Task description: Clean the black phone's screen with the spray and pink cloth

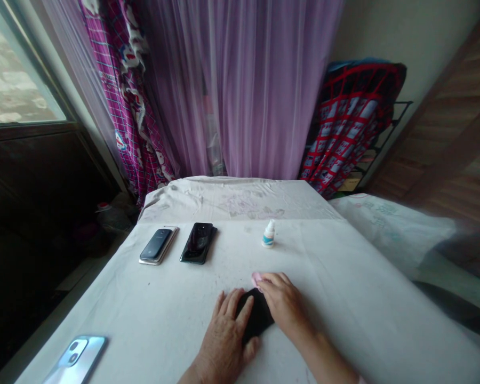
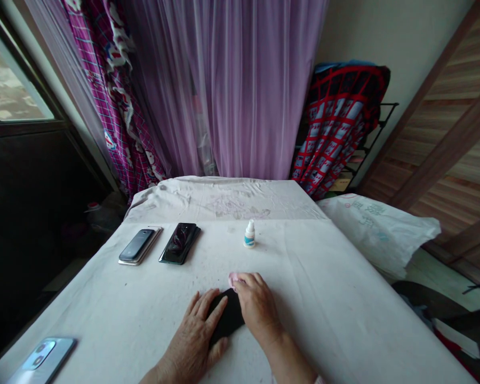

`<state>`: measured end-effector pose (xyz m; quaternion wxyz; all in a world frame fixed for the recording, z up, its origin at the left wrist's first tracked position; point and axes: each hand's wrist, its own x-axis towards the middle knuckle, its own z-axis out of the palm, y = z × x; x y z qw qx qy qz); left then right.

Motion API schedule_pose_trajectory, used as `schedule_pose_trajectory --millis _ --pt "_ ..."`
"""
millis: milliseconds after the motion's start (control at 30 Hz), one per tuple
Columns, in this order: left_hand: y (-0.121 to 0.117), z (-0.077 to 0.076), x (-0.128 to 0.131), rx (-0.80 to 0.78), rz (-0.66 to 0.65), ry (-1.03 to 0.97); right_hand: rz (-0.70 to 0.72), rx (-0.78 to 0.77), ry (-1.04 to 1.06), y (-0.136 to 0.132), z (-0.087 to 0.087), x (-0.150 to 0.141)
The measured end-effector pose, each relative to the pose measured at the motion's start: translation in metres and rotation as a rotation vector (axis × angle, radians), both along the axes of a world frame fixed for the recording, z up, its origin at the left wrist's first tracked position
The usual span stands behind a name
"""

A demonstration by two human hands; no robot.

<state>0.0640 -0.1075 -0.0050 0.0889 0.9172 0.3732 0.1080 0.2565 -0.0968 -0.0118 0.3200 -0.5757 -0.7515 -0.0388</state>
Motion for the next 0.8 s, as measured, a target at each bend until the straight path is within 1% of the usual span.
schedule_pose_trajectory --millis 67,133,300,367,433,533,600,667,733,800 --pt "0.000 0.000 0.000 0.001 0.009 -0.012 -0.012 0.007 0.004 0.007 -0.002 -0.003" --pt "0.000 -0.001 0.000 0.009 0.018 -0.021 -0.006 0.002 0.010 0.003 -0.005 -0.004" --pt "0.000 -0.009 -0.001 0.069 0.014 -0.074 0.059 -0.005 0.047 -0.037 -0.006 -0.001" --pt "0.001 -0.011 -0.001 0.078 0.003 -0.090 0.059 -0.006 0.056 -0.045 -0.004 -0.001" --pt "0.002 -0.011 -0.002 0.068 -0.009 -0.092 0.047 -0.020 0.045 -0.042 -0.003 -0.003" --pt "0.004 -0.010 -0.002 0.052 -0.019 -0.092 0.015 -0.025 0.013 -0.021 -0.002 -0.007" --pt "0.004 -0.011 -0.002 0.062 -0.022 -0.105 -0.013 0.003 0.006 -0.006 -0.004 -0.011" --pt "0.004 -0.013 -0.002 0.087 -0.018 -0.127 -0.024 0.028 0.012 0.001 -0.006 -0.013" --pt "0.003 -0.015 -0.002 0.109 -0.007 -0.143 -0.020 0.036 0.020 -0.004 -0.008 -0.014" --pt "0.002 -0.018 -0.002 0.124 0.002 -0.145 -0.004 0.031 0.035 -0.018 -0.010 -0.012"
